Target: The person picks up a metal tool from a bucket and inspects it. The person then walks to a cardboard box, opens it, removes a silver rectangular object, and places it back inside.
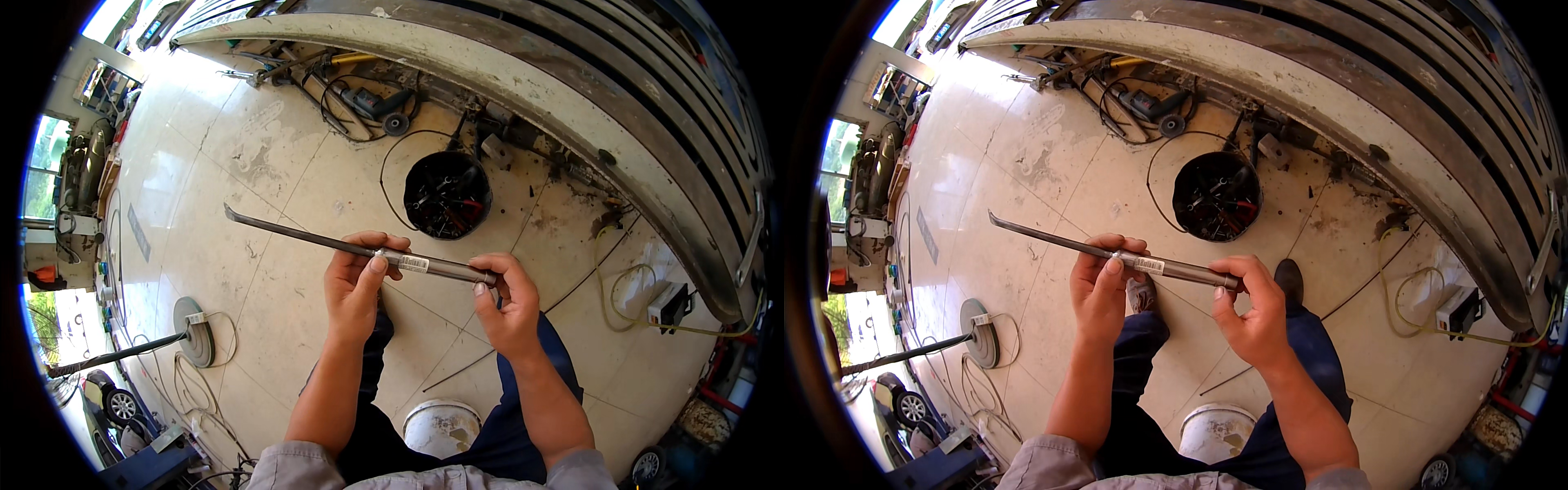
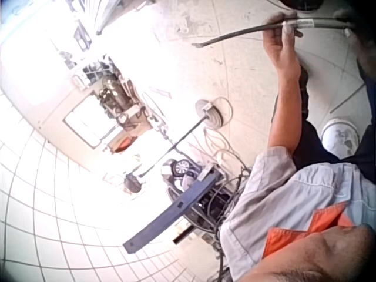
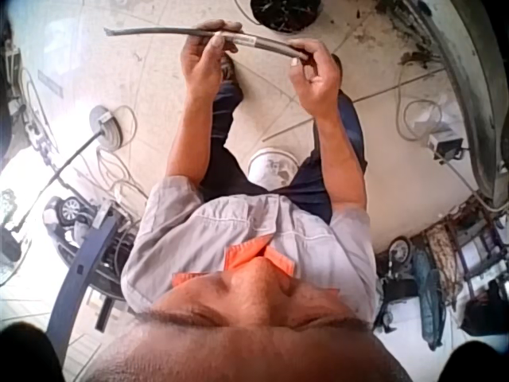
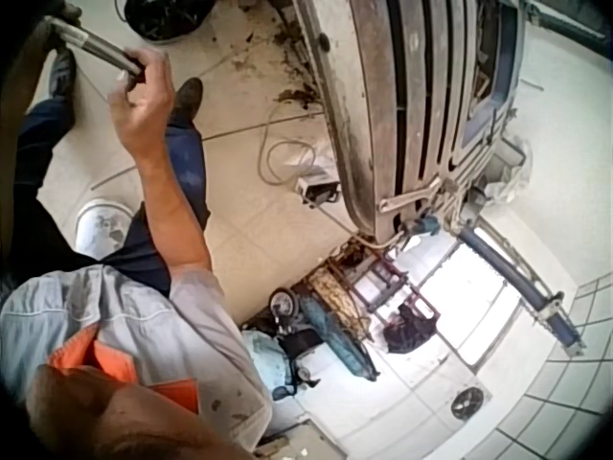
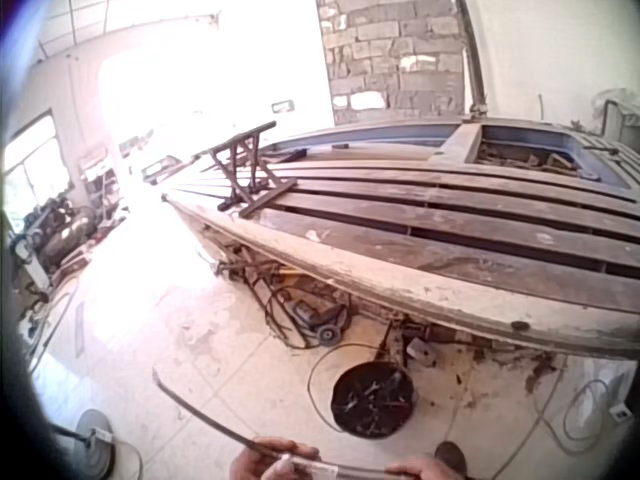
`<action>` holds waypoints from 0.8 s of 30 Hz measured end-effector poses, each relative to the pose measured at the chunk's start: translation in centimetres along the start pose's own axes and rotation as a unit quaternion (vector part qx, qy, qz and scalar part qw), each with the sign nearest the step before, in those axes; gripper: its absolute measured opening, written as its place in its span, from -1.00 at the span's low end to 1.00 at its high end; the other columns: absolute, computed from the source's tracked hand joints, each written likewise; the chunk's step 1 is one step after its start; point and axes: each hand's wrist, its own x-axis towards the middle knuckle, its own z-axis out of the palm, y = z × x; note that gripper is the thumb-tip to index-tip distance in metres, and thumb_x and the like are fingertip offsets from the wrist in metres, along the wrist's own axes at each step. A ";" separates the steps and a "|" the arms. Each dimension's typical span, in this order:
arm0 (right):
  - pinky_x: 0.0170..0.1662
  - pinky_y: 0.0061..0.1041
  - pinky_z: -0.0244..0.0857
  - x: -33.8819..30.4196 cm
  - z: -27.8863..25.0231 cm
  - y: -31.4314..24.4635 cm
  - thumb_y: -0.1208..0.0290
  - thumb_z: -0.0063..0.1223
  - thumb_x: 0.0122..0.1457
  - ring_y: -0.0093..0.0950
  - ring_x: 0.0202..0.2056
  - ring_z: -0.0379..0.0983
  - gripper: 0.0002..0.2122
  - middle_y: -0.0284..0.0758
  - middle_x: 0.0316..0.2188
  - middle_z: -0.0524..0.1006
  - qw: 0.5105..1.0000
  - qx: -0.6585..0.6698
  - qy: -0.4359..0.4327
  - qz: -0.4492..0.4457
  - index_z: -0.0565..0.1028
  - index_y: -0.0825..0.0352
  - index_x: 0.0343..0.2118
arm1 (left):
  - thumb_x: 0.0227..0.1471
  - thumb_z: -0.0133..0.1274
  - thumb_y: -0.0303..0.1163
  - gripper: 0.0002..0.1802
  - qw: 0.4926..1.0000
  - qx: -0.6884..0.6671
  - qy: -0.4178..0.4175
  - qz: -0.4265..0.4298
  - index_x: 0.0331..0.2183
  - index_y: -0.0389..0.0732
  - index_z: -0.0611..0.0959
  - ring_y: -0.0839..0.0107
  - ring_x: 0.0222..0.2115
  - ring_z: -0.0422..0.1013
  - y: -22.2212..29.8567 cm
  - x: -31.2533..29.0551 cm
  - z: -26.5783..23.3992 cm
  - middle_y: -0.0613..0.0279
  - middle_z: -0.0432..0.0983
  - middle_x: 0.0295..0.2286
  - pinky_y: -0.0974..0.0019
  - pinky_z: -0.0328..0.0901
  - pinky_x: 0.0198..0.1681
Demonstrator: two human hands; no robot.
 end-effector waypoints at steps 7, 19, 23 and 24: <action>-0.27 -0.55 0.34 0.3 -0.1 -0.2 0.74 0.09 0.00 -0.50 -0.33 0.40 -0.70 -0.22 -0.20 0.46 0.994 -0.053 0.021 -0.090 0.50 0.40 -0.16 | 0.19 0.11 -0.44 -0.65 1.000 -0.021 0.001 -0.017 -0.02 -0.33 0.47 0.40 -0.28 0.48 -0.3 0.0 -0.4 0.01 0.55 -0.19 0.41 0.40 -0.29; -0.26 -0.51 0.39 0.1 -0.7 0.3 0.72 0.29 -0.06 -0.43 -0.34 0.44 -0.61 -0.20 -0.22 0.47 0.988 -0.081 0.050 -0.125 0.48 0.36 -0.13 | 0.12 0.14 -0.53 -0.56 0.996 -0.082 -0.012 -0.034 0.04 -0.30 0.42 0.41 -0.33 0.48 0.3 0.2 -0.5 -0.03 0.55 -0.12 0.39 0.41 -0.25; -0.27 -0.52 0.39 0.1 -0.7 0.2 0.72 0.28 -0.05 -0.45 -0.35 0.44 -0.62 -0.20 -0.24 0.47 0.988 -0.076 0.043 -0.127 0.48 0.36 -0.13 | 0.12 0.14 -0.52 -0.54 0.996 -0.079 -0.015 -0.028 0.05 -0.30 0.41 0.40 -0.27 0.49 0.3 0.2 -0.3 0.00 0.54 -0.11 0.36 0.42 -0.21; -0.28 -0.52 0.39 0.1 -0.6 0.2 0.72 0.28 -0.05 -0.44 -0.35 0.44 -0.62 -0.20 -0.24 0.47 0.988 -0.073 0.043 -0.126 0.48 0.36 -0.13 | 0.12 0.16 -0.48 -0.52 0.997 -0.075 -0.021 -0.028 0.06 -0.29 0.41 0.39 -0.23 0.50 0.3 0.2 -0.5 0.03 0.53 -0.11 0.35 0.43 -0.19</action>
